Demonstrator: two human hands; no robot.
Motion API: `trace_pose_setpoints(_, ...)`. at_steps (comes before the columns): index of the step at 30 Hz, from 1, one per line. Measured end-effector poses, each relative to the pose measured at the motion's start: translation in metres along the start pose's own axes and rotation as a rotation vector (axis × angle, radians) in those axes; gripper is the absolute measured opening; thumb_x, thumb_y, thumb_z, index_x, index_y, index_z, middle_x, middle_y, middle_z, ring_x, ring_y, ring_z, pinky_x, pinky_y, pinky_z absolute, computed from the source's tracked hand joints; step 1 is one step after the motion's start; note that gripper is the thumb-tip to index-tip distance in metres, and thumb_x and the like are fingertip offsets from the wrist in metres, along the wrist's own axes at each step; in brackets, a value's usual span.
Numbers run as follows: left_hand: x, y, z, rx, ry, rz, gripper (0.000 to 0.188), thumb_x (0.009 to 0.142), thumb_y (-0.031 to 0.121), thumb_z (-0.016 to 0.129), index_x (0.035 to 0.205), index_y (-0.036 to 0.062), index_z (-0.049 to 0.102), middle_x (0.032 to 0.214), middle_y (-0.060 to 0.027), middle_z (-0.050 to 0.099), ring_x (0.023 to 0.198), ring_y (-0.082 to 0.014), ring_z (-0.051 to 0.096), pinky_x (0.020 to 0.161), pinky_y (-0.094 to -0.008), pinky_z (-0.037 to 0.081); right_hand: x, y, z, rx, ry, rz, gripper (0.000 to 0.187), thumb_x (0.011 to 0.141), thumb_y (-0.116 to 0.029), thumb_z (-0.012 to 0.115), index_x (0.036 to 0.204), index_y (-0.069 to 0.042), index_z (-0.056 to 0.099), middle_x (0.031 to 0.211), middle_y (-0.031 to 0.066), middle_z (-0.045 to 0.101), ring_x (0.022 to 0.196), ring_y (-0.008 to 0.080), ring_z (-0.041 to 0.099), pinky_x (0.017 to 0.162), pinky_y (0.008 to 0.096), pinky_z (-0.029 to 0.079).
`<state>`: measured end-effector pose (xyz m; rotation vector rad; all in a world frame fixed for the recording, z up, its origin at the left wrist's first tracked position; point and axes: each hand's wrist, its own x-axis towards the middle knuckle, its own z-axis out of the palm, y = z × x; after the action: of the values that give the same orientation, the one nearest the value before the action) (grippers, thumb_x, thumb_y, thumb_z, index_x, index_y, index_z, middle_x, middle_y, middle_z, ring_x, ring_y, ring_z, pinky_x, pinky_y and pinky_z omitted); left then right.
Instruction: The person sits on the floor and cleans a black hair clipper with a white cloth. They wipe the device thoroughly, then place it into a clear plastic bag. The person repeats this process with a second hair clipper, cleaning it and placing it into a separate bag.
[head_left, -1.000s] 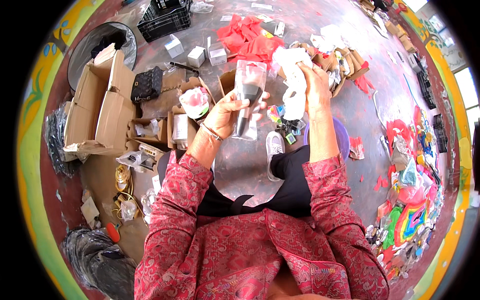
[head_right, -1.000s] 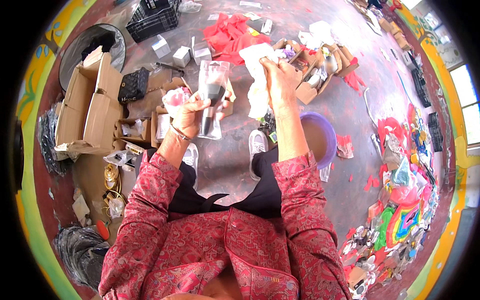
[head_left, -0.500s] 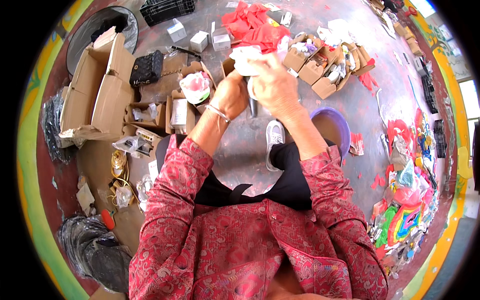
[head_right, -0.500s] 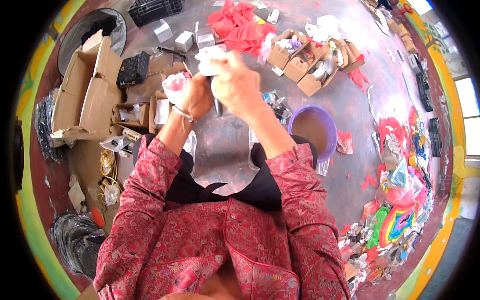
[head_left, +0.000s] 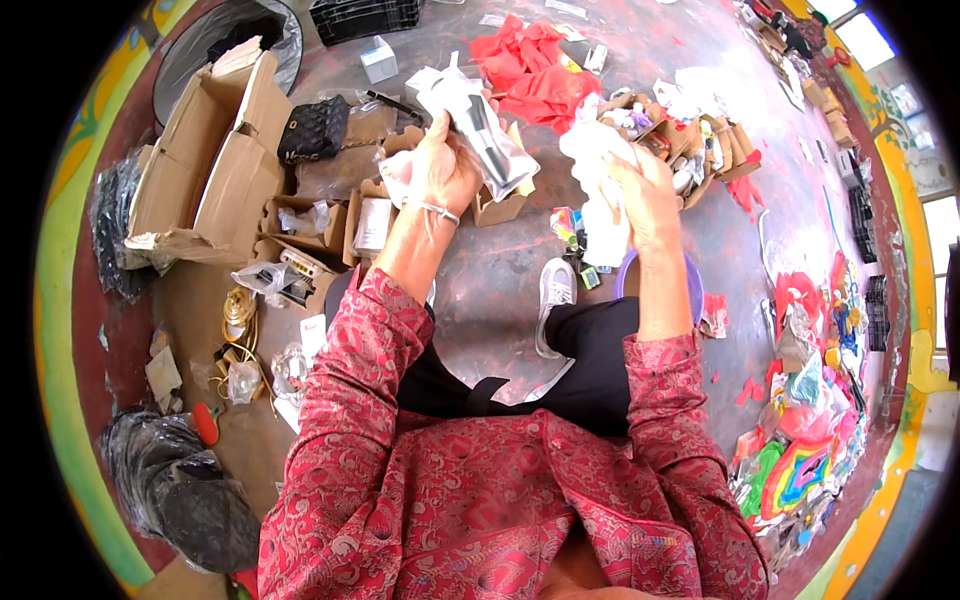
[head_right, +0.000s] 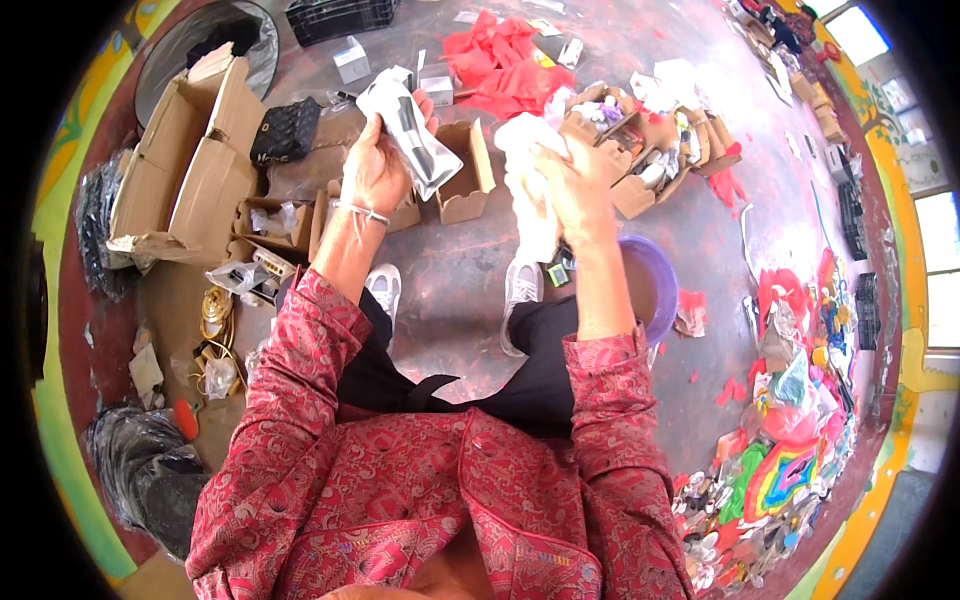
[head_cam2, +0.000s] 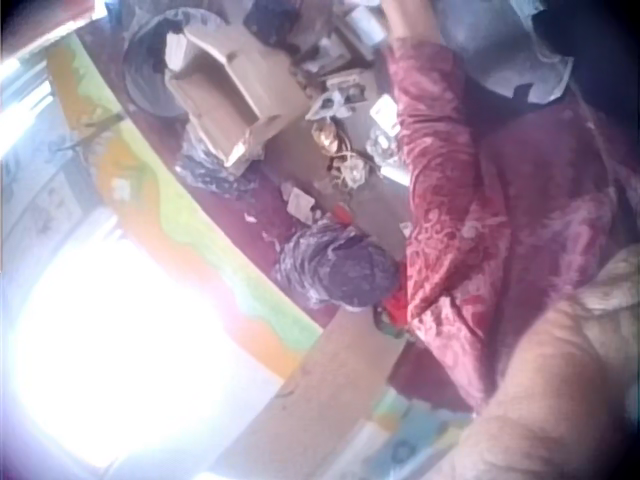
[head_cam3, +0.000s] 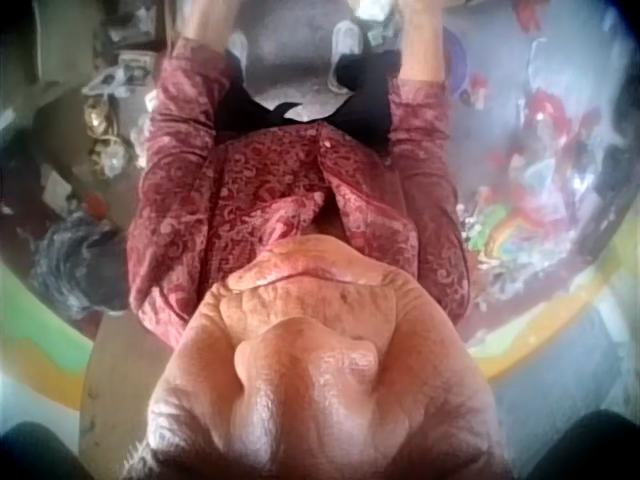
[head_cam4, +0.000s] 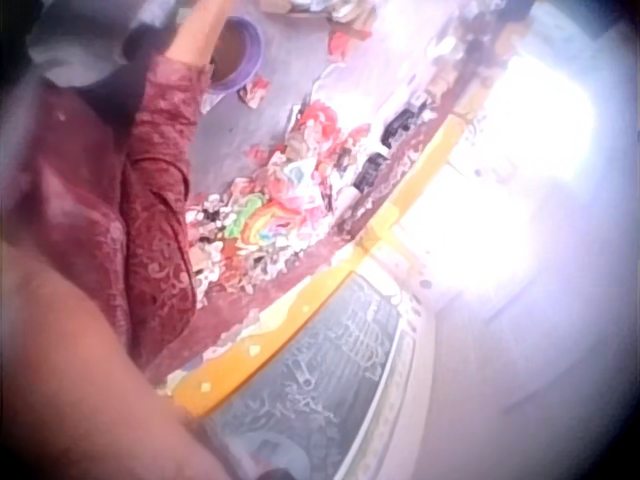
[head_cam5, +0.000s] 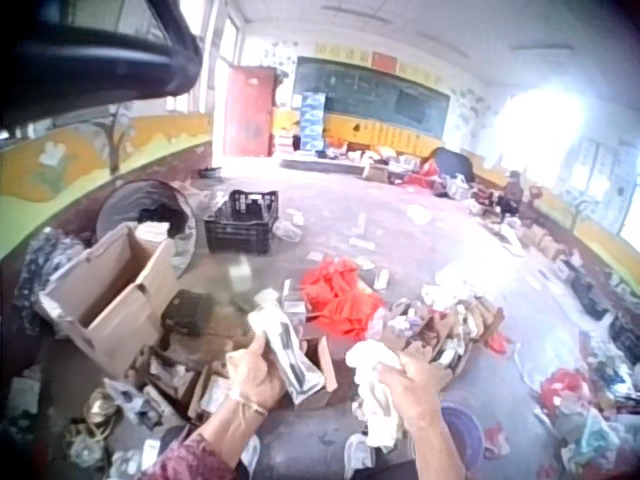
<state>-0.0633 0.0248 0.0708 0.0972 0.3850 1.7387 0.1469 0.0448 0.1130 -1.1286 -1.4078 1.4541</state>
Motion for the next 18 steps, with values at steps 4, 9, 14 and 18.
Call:
trace_pose_setpoints(4, -0.004, -0.017, 0.007, 0.076, 0.019, -0.032, 0.047, 0.097, 0.035, 0.026, 0.127, 0.0008, 0.036, 0.126, -0.0162, 0.048, 0.117, -0.0285, 0.045, 0.099, -0.0406, 0.036, -0.001, 0.014, 0.039, 0.099, -0.192, 0.019, 0.021, 0.083, -0.019, 0.06, 0.091, 0.0, 0.058, 0.072, 0.0023, 0.058, 0.055, 0.008, 0.054, 0.045, 0.0224, 0.044)
trace_pose_setpoints(9, -0.007, -0.023, 0.003, 0.171, -0.036, -0.077, 0.048, 0.097, 0.036, 0.024, 0.127, 0.0002, 0.036, 0.126, -0.0129, 0.048, 0.117, -0.0255, 0.045, 0.1, -0.039, 0.035, -0.001, 0.021, 0.046, -0.193, -0.236, -0.153, 0.021, 0.084, -0.019, 0.059, 0.09, 0.0, 0.057, 0.062, 0.0027, 0.056, 0.045, 0.0087, 0.051, 0.04, 0.0245, 0.042)
trace_pose_setpoints(14, -0.004, -0.028, 0.001, -0.044, -0.106, -0.078, 0.039, 0.096, 0.031, 0.032, 0.117, 0.0002, 0.044, 0.113, -0.0142, 0.055, 0.104, -0.0269, 0.053, 0.092, -0.0407, 0.042, -0.004, 0.011, 0.04, 0.068, -0.238, 0.113, 0.018, 0.086, -0.015, 0.055, 0.085, 0.002, 0.058, 0.059, 0.0048, 0.056, 0.045, 0.0106, 0.053, 0.043, 0.027, 0.041)
trace_pose_setpoints(18, 0.0, -0.028, -0.007, -0.007, -0.134, -0.125, 0.038, 0.096, 0.028, 0.035, 0.117, -0.0014, 0.044, 0.115, -0.0165, 0.055, 0.107, -0.0289, 0.052, 0.093, -0.0411, 0.042, -0.004, 0.021, 0.042, -0.206, -0.106, -0.139, 0.019, 0.085, -0.016, 0.055, 0.084, 0.003, 0.058, 0.061, 0.0056, 0.056, 0.05, 0.0125, 0.054, 0.049, 0.0283, 0.043)
